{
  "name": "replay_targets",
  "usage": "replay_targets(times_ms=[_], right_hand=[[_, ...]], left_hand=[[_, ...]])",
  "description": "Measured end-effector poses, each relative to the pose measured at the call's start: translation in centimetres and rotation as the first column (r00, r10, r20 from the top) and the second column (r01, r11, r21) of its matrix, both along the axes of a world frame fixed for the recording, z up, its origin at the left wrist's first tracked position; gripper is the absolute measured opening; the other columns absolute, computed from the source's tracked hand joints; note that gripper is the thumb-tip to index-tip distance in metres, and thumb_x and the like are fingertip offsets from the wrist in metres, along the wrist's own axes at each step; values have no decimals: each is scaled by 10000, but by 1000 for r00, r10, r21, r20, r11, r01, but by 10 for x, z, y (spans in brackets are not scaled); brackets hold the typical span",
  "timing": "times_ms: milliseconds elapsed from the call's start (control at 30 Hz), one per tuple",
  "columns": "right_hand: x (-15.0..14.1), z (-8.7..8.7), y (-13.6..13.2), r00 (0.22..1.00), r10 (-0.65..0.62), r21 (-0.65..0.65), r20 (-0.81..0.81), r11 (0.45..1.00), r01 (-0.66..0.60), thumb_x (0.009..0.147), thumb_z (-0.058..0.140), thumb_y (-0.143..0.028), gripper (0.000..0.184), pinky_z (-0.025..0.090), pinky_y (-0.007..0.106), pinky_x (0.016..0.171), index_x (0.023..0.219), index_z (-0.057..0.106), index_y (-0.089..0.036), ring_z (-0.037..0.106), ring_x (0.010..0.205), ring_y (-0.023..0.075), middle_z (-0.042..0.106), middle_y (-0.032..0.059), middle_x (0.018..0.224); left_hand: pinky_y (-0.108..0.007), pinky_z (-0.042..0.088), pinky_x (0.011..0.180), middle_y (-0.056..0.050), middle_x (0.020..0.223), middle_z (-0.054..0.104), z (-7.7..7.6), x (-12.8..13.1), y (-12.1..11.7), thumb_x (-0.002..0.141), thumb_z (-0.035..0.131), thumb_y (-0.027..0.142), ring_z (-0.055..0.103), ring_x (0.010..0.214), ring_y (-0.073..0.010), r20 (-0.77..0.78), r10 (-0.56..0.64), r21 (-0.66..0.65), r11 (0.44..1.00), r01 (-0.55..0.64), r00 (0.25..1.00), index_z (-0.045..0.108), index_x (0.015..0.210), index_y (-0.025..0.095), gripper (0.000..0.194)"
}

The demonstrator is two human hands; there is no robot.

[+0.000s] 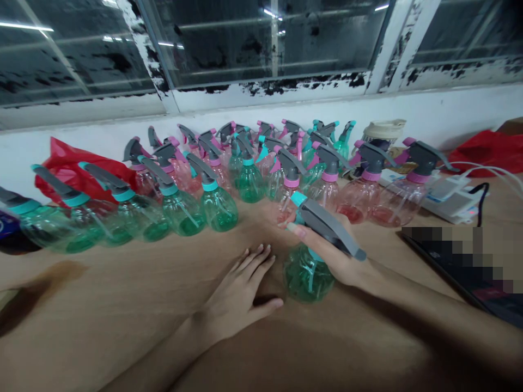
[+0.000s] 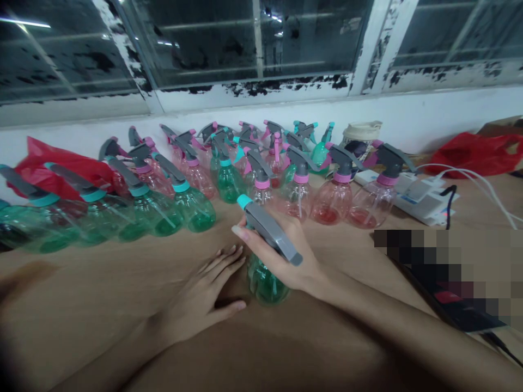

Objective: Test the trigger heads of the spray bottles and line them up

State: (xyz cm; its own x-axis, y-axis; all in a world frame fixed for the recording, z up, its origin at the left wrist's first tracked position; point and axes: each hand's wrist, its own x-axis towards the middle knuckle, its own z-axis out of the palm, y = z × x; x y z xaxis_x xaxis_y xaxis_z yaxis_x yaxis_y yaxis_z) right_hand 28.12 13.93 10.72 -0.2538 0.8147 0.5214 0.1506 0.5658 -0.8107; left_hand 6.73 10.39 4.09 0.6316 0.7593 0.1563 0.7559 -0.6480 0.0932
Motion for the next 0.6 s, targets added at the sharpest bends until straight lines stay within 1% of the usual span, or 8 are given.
replay_targets(times_ms=[100, 200, 367, 433, 500, 533, 600], right_hand=[[-1, 1, 1, 1000, -2, 12, 16, 1000, 2, 848, 601, -370, 175, 397, 247, 546, 774, 589, -211, 493, 567, 91, 541, -57, 634], [-1, 1, 2, 999, 2, -3, 44, 1000, -2, 850, 581, -413, 229, 404, 263, 558, 737, 573, -215, 496, 567, 105, 533, -49, 624], [-1, 2, 1, 999, -9, -30, 43, 1000, 11, 833, 586, -442, 265, 399, 262, 537, 710, 557, -209, 500, 565, 110, 537, -38, 615], [-1, 3, 0, 999, 19, -52, 37, 999, -17, 823, 596, -442, 249, 399, 259, 524, 748, 574, -206, 478, 532, 100, 528, -45, 597], [0, 2, 1, 998, 55, -79, 30, 995, -53, 801, 613, -456, 256, 392, 262, 494, 858, 615, -206, 446, 485, 93, 551, -45, 605], [1, 1, 1, 998, 64, -88, 26, 994, -62, 787, 624, -465, 291, 390, 266, 479, 921, 630, -207, 440, 474, 94, 578, -37, 630], [3, -3, 4, 997, 74, -74, 13, 995, -73, 747, 654, -474, 364, 415, 279, 492, 1001, 646, -213, 492, 514, 112, 647, -2, 742]], left_hand=[[-425, 201, 1134, -110, 1500, 309, -1, 0, 0, 891, 460, 590, 253, 1386, -230, 5, -3, -6, 1000, 3, 1000, 304, 1422, 124, 723], [-424, 200, 1134, -104, 1498, 317, 0, 0, 0, 887, 481, 574, 252, 1387, -231, 14, 0, -11, 1000, 0, 1000, 295, 1428, 134, 722], [-424, 209, 1130, -116, 1490, 329, 1, 1, 0, 882, 483, 580, 270, 1379, -238, 10, 8, -14, 1000, -8, 1000, 336, 1407, 124, 710], [-424, 214, 1128, -126, 1482, 342, 1, 1, 0, 883, 475, 585, 279, 1375, -241, 2, 0, -8, 1000, 0, 1000, 342, 1401, 108, 717], [-426, 218, 1127, -134, 1474, 357, 1, 1, 0, 887, 466, 587, 289, 1371, -243, 0, 0, -1, 1000, 0, 1000, 342, 1400, 100, 718], [-425, 220, 1126, -136, 1468, 366, 2, 1, 0, 887, 466, 587, 296, 1368, -243, 1, 1, 1, 1000, -1, 1000, 343, 1398, 99, 718], [-422, 222, 1125, -139, 1459, 381, 3, 1, -1, 884, 475, 582, 305, 1364, -243, 6, 9, 3, 1000, -9, 1000, 347, 1395, 103, 712]])
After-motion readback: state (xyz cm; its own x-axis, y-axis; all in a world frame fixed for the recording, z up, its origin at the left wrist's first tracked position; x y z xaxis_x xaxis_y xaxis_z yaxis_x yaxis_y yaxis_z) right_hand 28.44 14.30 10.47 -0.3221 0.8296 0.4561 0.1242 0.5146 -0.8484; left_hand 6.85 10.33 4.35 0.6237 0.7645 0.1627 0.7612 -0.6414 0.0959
